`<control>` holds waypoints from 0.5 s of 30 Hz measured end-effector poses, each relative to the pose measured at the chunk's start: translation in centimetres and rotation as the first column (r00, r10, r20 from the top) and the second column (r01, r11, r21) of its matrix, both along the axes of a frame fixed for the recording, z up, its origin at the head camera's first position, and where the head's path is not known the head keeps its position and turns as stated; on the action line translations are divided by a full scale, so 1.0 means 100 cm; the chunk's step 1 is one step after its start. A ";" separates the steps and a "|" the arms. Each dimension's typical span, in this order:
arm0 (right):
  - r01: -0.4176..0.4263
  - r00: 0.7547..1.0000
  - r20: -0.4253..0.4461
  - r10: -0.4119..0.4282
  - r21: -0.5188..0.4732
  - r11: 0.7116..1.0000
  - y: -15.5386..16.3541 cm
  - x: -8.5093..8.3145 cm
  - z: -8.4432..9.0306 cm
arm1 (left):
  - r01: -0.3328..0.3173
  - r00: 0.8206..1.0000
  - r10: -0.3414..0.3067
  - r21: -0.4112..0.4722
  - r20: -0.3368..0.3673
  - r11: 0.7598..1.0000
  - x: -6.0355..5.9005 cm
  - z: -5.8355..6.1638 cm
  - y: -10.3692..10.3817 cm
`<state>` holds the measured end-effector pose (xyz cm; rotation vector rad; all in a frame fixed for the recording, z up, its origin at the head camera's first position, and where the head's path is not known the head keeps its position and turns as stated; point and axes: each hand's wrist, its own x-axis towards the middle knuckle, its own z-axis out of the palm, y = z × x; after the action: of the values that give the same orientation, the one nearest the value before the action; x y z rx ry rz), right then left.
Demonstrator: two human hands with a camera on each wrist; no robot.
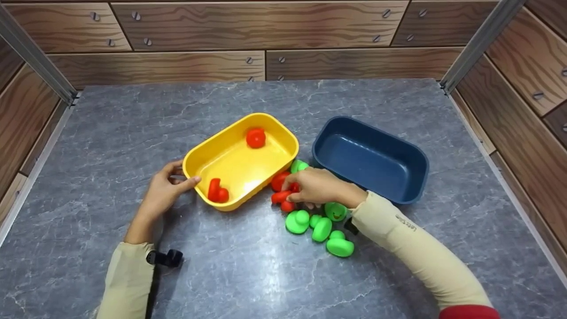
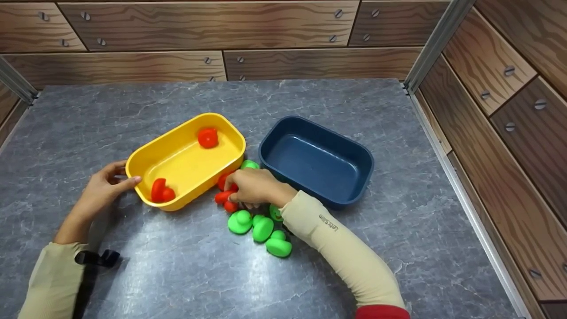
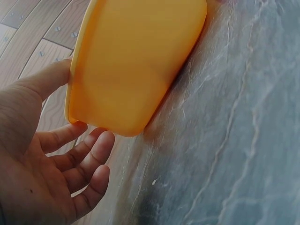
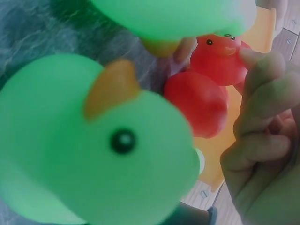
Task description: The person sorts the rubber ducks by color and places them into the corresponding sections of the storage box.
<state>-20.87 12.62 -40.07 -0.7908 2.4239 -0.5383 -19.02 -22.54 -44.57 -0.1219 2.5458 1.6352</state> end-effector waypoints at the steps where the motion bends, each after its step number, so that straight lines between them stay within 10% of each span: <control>1: 0.003 1.000 0.004 -0.003 -0.013 1.000 0.000 0.000 0.001 | 0.000 1.000 0.000 -0.004 0.001 1.000 0.000 0.000 0.000; 15: 0.132 0.987 0.113 -0.111 -0.200 0.971 0.017 0.006 0.019 | 0.010 1.000 -0.010 0.004 -0.011 1.000 0.000 -0.001 0.000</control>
<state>-20.22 14.28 -38.15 -0.6823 2.3588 -0.8690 -18.99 -22.52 -44.65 -0.0998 2.5468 1.6419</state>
